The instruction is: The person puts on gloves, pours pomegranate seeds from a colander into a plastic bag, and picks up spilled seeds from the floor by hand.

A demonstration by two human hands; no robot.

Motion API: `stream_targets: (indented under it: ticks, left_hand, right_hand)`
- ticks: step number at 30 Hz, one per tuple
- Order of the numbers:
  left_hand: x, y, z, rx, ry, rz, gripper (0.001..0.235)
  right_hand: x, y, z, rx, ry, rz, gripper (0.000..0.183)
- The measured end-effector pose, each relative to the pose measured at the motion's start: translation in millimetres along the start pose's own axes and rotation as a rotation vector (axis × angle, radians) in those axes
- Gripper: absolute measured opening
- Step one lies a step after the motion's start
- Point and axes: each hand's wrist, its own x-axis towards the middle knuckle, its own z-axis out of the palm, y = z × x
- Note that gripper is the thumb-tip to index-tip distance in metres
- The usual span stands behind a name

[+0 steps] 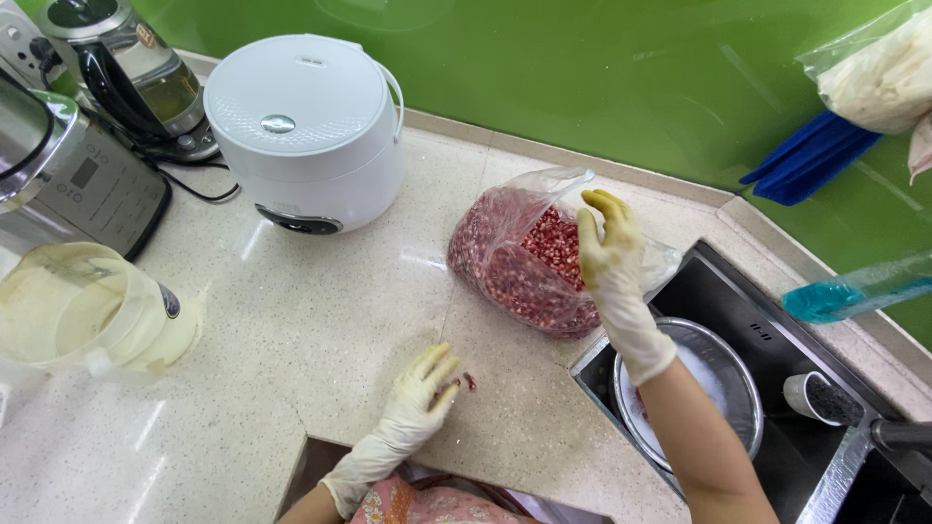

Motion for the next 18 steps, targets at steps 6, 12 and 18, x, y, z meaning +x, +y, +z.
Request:
stream_targets:
  ticks: [6, 12, 18]
  left_hand:
    - [-16, -25, -41, -0.055, 0.297, -0.145, 0.045]
    - [-30, -30, -41, -0.084, 0.370, -0.172, 0.045]
    - [-28, -21, -40, -0.161, 0.353, -0.227, 0.041]
  right_hand:
    - [-164, -26, 61, -0.112, -0.254, -0.296, 0.046]
    - [-198, -39, 129, -0.438, -0.634, -0.106, 0.093]
    - [-205, -11, 181, -0.406, -0.609, -0.320, 0.037]
